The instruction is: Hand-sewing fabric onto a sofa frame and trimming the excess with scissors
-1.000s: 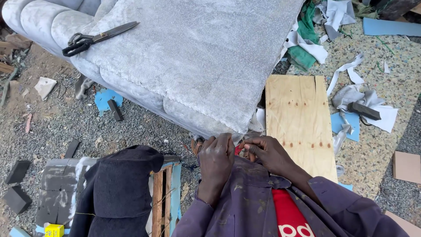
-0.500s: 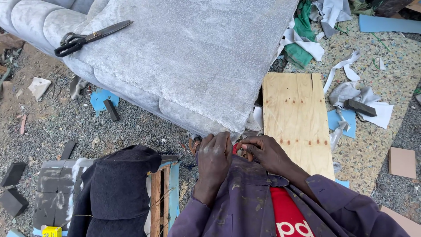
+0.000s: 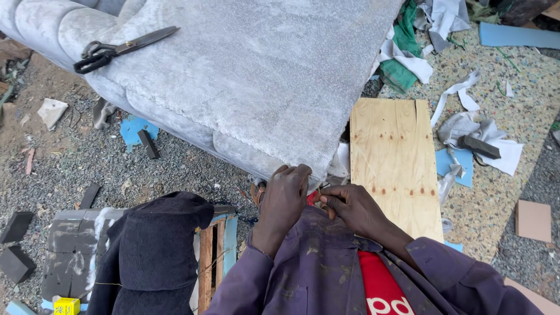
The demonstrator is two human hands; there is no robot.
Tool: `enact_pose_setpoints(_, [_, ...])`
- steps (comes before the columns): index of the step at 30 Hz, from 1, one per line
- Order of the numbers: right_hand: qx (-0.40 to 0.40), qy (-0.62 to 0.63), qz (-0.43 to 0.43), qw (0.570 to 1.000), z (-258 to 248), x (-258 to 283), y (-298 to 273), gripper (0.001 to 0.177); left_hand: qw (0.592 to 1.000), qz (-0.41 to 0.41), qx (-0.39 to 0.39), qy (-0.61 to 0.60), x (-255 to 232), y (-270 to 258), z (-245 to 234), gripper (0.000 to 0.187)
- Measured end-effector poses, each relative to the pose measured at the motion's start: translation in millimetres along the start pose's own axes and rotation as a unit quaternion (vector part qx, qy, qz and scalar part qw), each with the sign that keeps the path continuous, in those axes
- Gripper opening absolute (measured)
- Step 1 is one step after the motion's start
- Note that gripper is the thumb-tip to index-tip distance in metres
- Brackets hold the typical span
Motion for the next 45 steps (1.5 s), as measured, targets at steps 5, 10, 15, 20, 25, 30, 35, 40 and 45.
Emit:
enact_pose_setpoints(5, [-0.014,-0.044,0.023,0.999,4,0,1,0.030,0.997,0.024,0.070,-0.021,19,7,34,0.027])
enact_pose_setpoints(10, [0.001,-0.159,0.071,0.985,15,-25,8,0.034,0.991,0.097,0.094,0.017,7,-9,79,0.055])
enact_pose_setpoints(15, [0.008,-0.252,0.094,0.963,16,6,-17,0.032,0.995,0.061,0.075,0.011,-33,-22,48,0.055])
enact_pose_setpoints(20, [0.007,-0.164,0.109,0.980,17,4,-26,0.033,0.996,0.017,-0.023,0.086,-26,-23,14,0.013])
enact_pose_setpoints(25, [-0.001,-0.221,0.087,0.971,19,-1,-24,0.030,0.988,0.119,-0.003,0.102,5,-7,76,0.025])
enact_pose_setpoints(30, [0.003,-0.244,0.066,0.968,28,10,-21,0.034,0.981,0.158,0.036,0.103,-22,4,48,0.036])
enact_pose_setpoints(35, [0.003,-0.228,0.036,0.973,30,10,-29,0.030,0.977,0.125,0.067,0.160,-39,2,5,0.036])
enact_pose_setpoints(40, [0.003,-0.207,0.010,0.978,34,9,-31,0.029,0.963,0.188,0.073,0.180,-15,12,38,0.017])
enact_pose_setpoints(45, [0.025,-0.221,-0.020,0.975,43,12,-15,0.038,0.954,0.233,0.122,0.141,-45,33,-1,0.021])
Point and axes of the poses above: each hand's wrist, its own y-axis towards the middle knuckle, its own z-axis out of the palm, x = y × z, the point moved 6 cm from there along y, towards the middle knuckle, and after that the axes turned 11 degrees about z, right-handed, at the moved point
